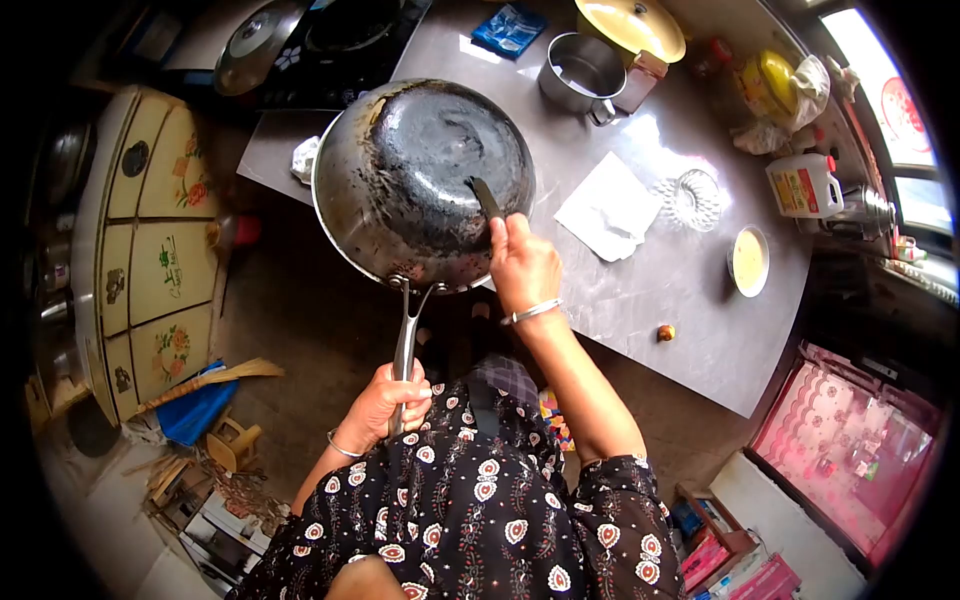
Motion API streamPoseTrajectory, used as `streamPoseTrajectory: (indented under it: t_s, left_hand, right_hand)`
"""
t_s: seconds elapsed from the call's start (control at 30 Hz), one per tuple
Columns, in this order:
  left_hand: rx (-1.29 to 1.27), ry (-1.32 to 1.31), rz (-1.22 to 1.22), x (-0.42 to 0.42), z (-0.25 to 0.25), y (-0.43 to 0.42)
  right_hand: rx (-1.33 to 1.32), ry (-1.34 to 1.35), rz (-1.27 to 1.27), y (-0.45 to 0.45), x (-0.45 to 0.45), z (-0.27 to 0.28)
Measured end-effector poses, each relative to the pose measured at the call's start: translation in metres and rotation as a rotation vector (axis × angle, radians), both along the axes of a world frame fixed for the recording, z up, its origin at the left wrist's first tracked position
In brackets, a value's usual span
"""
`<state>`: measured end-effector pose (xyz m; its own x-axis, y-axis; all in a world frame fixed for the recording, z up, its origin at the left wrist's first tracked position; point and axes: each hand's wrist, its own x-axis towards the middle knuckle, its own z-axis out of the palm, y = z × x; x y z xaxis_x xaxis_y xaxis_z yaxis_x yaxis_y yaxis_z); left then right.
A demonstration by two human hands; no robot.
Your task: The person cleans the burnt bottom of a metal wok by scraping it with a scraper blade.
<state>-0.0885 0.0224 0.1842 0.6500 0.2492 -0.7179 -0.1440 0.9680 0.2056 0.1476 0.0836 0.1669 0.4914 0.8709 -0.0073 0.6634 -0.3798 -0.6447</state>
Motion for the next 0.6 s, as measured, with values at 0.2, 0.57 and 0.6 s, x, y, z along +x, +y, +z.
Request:
streamPoseTrajectory:
  t_s: [0.2,0.57,0.6]
  left_hand:
    - [0.017,0.009,0.002,0.002,-0.001,0.000]
    - [0.015,0.010,0.005,0.006,-0.002,-0.001]
    - [0.016,0.012,0.005,0.006,-0.002,-0.002]
  right_hand:
    - [0.037,-0.062,0.014,-0.005,-0.021,0.004]
    - [0.006,-0.025,-0.070,-0.005,-0.011,-0.004]
    - [0.020,0.015,-0.053,-0.006,-0.013,-0.004]
